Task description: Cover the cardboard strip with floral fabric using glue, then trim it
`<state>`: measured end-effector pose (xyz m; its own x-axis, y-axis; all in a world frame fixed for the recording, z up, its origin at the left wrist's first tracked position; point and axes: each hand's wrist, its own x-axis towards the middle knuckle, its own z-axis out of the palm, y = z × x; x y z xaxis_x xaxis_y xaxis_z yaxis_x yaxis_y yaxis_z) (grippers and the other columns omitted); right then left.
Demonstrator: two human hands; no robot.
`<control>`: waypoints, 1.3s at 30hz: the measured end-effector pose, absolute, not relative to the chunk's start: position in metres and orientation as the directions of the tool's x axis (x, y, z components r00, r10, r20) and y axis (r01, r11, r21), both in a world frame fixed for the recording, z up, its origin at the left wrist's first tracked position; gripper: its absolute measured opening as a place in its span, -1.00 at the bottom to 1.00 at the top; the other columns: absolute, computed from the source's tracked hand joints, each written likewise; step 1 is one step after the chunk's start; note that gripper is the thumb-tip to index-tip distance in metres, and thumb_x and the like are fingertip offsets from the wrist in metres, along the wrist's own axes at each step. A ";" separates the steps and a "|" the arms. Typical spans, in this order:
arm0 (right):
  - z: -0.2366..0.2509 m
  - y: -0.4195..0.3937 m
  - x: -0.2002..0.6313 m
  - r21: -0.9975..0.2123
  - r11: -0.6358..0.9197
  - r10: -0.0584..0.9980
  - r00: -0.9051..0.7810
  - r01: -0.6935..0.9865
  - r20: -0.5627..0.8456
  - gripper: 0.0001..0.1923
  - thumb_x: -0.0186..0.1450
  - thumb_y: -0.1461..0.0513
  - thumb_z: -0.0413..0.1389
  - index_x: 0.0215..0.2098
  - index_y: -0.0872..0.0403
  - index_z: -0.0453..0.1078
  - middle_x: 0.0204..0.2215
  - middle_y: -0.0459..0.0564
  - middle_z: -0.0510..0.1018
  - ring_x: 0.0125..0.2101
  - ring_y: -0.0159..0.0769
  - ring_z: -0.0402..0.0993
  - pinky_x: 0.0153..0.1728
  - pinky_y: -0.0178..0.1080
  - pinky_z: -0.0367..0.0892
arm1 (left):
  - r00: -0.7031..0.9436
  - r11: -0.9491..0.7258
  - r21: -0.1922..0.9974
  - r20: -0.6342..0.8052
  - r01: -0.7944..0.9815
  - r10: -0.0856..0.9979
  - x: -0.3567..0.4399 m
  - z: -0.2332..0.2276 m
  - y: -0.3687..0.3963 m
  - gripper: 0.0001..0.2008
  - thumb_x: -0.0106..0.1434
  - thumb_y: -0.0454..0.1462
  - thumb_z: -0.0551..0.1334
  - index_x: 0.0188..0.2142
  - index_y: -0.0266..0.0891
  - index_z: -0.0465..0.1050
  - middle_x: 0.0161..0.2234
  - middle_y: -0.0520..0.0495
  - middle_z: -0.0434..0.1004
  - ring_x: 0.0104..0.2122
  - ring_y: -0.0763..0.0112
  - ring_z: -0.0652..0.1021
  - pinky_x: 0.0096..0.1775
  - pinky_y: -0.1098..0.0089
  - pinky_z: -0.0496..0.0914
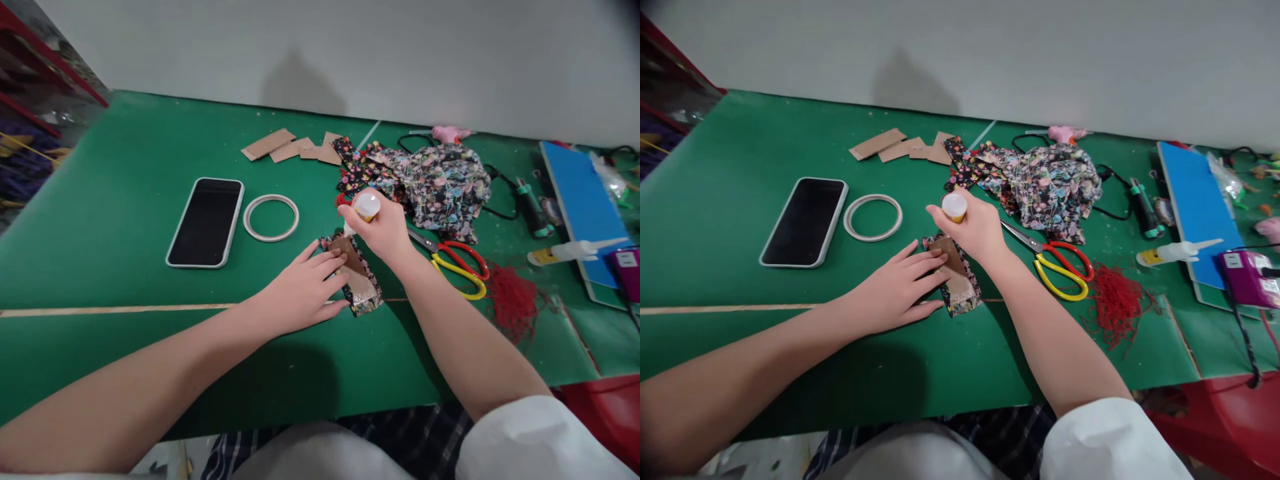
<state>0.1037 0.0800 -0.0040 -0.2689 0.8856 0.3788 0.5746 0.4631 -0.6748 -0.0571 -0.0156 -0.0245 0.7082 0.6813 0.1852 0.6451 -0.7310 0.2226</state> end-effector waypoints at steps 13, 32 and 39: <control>-0.002 0.078 0.105 -0.704 0.439 0.898 -0.304 0.558 0.319 -0.63 0.14 -0.06 0.08 -0.54 0.05 0.20 -0.63 -0.18 0.33 -0.58 -0.47 0.18 -0.49 -0.35 0.12 | 0.705 -0.728 0.225 0.185 0.648 0.684 -0.059 -0.023 -0.015 -0.58 0.31 -0.11 0.05 0.02 -0.34 0.35 0.07 -0.29 0.39 0.13 0.11 0.33 0.20 -0.05 0.03; 0.008 0.057 0.129 -0.714 0.391 0.900 -0.405 0.581 0.163 -0.62 0.14 -0.07 0.10 -0.48 0.09 0.31 -0.61 -0.18 0.38 -0.58 -0.48 0.21 -0.52 -0.36 0.09 | 0.695 -0.724 0.221 0.204 0.654 0.690 -0.058 -0.021 -0.015 -0.59 0.31 -0.10 0.04 -0.05 -0.37 0.40 0.04 -0.25 0.43 0.10 0.12 0.36 0.20 -0.01 0.05; 0.009 0.051 0.133 -0.704 0.377 0.911 -0.376 0.601 0.168 -0.65 0.14 -0.04 0.10 -0.50 0.08 0.30 -0.64 -0.18 0.35 -0.60 -0.49 0.18 -0.54 -0.36 0.07 | 0.694 -0.726 0.226 0.216 0.649 0.687 -0.058 -0.020 -0.013 -0.62 0.31 -0.11 0.05 -0.07 -0.36 0.40 0.03 -0.25 0.45 0.09 0.13 0.39 0.20 -0.03 0.04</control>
<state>0.1335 0.0515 0.0089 -0.3756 0.9115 0.1678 0.6013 0.3774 -0.7042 -0.0577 -0.0134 -0.0203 0.6937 0.6872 0.2157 0.6493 -0.7262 0.2259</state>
